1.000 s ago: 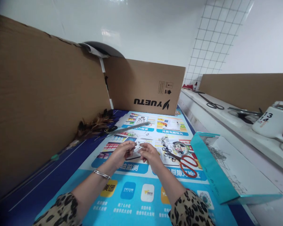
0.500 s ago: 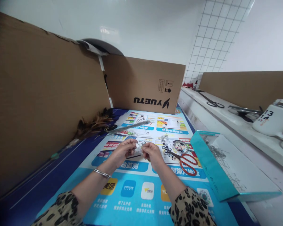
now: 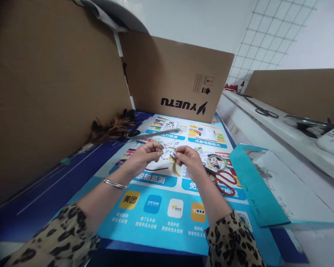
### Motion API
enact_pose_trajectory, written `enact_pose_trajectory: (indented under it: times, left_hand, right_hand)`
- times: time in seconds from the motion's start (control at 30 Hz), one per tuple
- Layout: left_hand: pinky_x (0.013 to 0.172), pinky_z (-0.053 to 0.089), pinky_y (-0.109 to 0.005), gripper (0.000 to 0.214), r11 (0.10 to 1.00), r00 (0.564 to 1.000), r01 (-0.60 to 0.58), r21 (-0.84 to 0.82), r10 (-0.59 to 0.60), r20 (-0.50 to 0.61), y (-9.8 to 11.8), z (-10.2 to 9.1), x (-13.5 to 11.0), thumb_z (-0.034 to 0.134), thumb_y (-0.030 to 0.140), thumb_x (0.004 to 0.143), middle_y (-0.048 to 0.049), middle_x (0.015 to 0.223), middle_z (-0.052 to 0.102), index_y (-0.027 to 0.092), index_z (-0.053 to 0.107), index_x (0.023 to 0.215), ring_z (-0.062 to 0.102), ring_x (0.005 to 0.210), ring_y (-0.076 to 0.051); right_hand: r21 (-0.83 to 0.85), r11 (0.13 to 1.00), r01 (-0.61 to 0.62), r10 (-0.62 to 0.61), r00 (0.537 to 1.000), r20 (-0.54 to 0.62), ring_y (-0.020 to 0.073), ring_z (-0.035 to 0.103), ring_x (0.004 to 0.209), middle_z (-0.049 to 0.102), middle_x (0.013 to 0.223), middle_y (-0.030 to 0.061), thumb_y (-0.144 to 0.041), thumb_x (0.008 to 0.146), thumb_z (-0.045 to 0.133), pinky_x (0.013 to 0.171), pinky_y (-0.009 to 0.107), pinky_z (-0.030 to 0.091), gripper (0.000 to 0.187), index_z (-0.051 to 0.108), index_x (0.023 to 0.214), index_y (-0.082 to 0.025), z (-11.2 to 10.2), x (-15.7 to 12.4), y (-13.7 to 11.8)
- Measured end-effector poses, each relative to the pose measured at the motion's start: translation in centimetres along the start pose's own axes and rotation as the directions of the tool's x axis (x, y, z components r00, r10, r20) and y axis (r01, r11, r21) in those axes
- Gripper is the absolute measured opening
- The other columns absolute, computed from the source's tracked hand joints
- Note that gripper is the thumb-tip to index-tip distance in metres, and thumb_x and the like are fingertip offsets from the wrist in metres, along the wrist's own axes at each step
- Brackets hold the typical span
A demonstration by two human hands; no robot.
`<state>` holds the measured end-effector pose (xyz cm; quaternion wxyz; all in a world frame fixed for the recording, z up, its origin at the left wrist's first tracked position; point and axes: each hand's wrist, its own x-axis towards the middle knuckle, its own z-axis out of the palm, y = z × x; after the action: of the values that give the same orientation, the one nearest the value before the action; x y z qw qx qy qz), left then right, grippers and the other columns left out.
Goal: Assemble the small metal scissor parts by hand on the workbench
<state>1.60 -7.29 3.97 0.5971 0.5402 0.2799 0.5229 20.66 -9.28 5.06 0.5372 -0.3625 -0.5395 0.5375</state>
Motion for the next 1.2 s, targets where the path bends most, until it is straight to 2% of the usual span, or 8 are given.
enact_pose_trajectory:
  times: [0.13,0.27,0.37,0.57,0.7,0.87,1.0,1.2]
  left_hand:
    - [0.049,0.036,-0.02,0.027,0.995,0.975,-0.094,-0.029,0.086,-0.205,1.7,-2.4,0.5,0.07,0.02,0.065,0.001,0.069,0.056,0.015,0.058,0.088,0.047,0.052,-0.006]
    - [0.048,0.035,-0.018,0.027,0.962,0.833,-0.267,-0.061,0.198,-0.517,1.3,-5.4,1.5,0.069,0.02,0.063,0.0031,0.064,0.054,0.015,0.057,0.086,0.046,0.049,-0.005]
    - [0.047,0.034,-0.018,0.027,0.963,0.74,-0.257,-0.077,0.146,-0.656,0.3,-6.8,2.0,0.07,0.021,0.059,0.0035,0.063,0.053,0.015,0.057,0.082,0.046,0.049,-0.005]
    - [0.049,0.035,-0.018,0.03,0.959,0.681,-0.271,-0.083,0.13,-0.721,-0.4,-7.4,2.2,0.069,0.026,0.06,0.0039,0.07,0.055,0.017,0.054,0.085,0.047,0.052,-0.005]
    - [0.047,0.033,-0.017,0.03,0.974,0.716,-0.2,-0.102,0.074,-0.694,-1.1,-6.5,2.4,0.069,0.027,0.062,0.0052,0.065,0.053,0.018,0.054,0.087,0.045,0.049,-0.005]
    - [0.044,0.03,-0.018,0.028,0.99,0.802,-0.072,-0.121,-0.014,-0.598,-2.5,-3.3,1.7,0.069,0.027,0.063,0.0063,0.053,0.047,0.016,0.056,0.084,0.042,0.045,-0.006]
    - [0.045,0.03,-0.018,0.027,0.987,0.911,0.13,-0.091,-0.155,-0.383,-3.0,-0.6,0.7,0.066,0.03,0.066,0.0052,0.06,0.05,0.017,0.055,0.087,0.042,0.046,-0.005]
    - [0.045,0.028,-0.018,0.023,0.961,0.948,0.257,-0.105,-0.271,-0.165,-3.0,1.2,0.6,0.066,0.03,0.068,0.0042,0.061,0.049,0.017,0.054,0.084,0.04,0.048,-0.007]
  right_hand:
    - [-0.001,0.993,0.114,-0.112,0.97,-0.216,0.0073,0.047,0.05,0.055,0.066,-0.0025,-0.028,0.072,0.061,0.047,0.021,0.034,0.018,0.058,0.087,-0.018,-1.0,0.2,0.0]
    - [-0.048,0.981,0.186,-0.186,0.863,-0.47,0.008,0.043,0.048,0.051,0.061,-0.0035,-0.031,0.072,0.059,0.045,0.022,0.032,0.021,0.057,0.088,-0.018,-2.8,0.9,1.4]
    - [-0.103,0.983,0.155,-0.186,0.843,-0.504,0.0092,0.043,0.048,0.049,0.057,-0.0038,-0.034,0.071,0.06,0.046,0.023,0.032,0.023,0.057,0.088,-0.018,-3.6,1.1,2.5]
    - [-0.17,0.982,0.087,-0.16,0.858,-0.488,0.0101,0.041,0.049,0.05,0.057,-0.0036,-0.036,0.071,0.06,0.048,0.024,0.034,0.023,0.059,0.086,-0.019,-3.4,1.1,3.6]
    - [-0.239,0.97,0.034,-0.142,0.881,-0.451,0.0116,0.045,0.054,0.054,0.064,-0.002,-0.034,0.071,0.06,0.052,0.024,0.036,0.017,0.061,0.081,-0.02,-2.9,1.1,4.2]
    - [-0.417,0.909,-0.014,-0.148,0.924,-0.353,0.015,0.049,0.06,0.057,0.067,0.0005,-0.032,0.073,0.059,0.055,0.026,0.039,0.014,0.062,0.079,-0.02,-1.4,0.7,4.7]
    - [-0.565,0.823,0.056,-0.206,0.957,-0.206,0.0175,0.053,0.07,0.058,0.077,0.003,-0.03,0.079,0.054,0.064,0.028,0.041,0.014,0.063,0.087,-0.023,0.0,-0.1,4.5]
    - [-0.558,0.83,0.001,-0.085,0.988,-0.125,0.0171,0.052,0.068,0.057,0.083,0.0036,-0.033,0.081,0.053,0.063,0.029,0.041,0.031,0.053,0.111,-0.024,1.0,-0.3,4.6]
